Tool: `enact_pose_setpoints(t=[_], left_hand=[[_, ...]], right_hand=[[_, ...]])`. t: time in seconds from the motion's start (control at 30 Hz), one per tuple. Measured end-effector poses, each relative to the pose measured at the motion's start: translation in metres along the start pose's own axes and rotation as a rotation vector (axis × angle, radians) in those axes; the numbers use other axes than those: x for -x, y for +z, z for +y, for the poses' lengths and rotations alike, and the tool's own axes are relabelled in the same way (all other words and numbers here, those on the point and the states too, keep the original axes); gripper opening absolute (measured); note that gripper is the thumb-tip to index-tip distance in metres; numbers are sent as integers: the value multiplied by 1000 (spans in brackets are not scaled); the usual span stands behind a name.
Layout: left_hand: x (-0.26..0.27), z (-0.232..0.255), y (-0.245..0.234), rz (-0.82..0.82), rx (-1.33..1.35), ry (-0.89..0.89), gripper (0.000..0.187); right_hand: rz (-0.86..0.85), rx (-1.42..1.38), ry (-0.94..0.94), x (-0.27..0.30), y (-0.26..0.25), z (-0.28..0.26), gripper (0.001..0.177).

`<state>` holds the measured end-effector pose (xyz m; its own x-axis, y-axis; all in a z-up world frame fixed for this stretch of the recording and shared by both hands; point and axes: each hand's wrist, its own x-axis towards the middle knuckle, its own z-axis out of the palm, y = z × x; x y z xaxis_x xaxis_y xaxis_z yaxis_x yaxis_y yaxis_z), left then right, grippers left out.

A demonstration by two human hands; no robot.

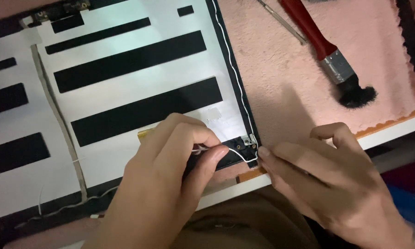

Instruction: The person is repairing a laptop by connecting wires to the back of the screen. They use their hands to plug in a black wire and a white wire, then use a screwdriver to tighten screws on the screen's frame.

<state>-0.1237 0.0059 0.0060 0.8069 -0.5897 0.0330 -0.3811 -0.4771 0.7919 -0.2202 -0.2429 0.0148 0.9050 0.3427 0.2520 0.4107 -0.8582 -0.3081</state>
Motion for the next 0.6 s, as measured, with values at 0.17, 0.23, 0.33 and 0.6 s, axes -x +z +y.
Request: enact_pose_setpoints(t=[0.17,0.23,0.33,0.6], left_hand=[[-1,-5,-1,-6,-86,34,10],[0,-7,0,-27,-124,-45,14],[2,-3,-2,-20,-38,-61,8],[-3,1,-2,16,-40,77,10]], right_hand=[[-31,43,-53,0,0,2,17],[-49,-7,17,-1,0,1,17],[49,-143,86,-8,4,-5,14],[77,-220,276,-12,9,-5,12]])
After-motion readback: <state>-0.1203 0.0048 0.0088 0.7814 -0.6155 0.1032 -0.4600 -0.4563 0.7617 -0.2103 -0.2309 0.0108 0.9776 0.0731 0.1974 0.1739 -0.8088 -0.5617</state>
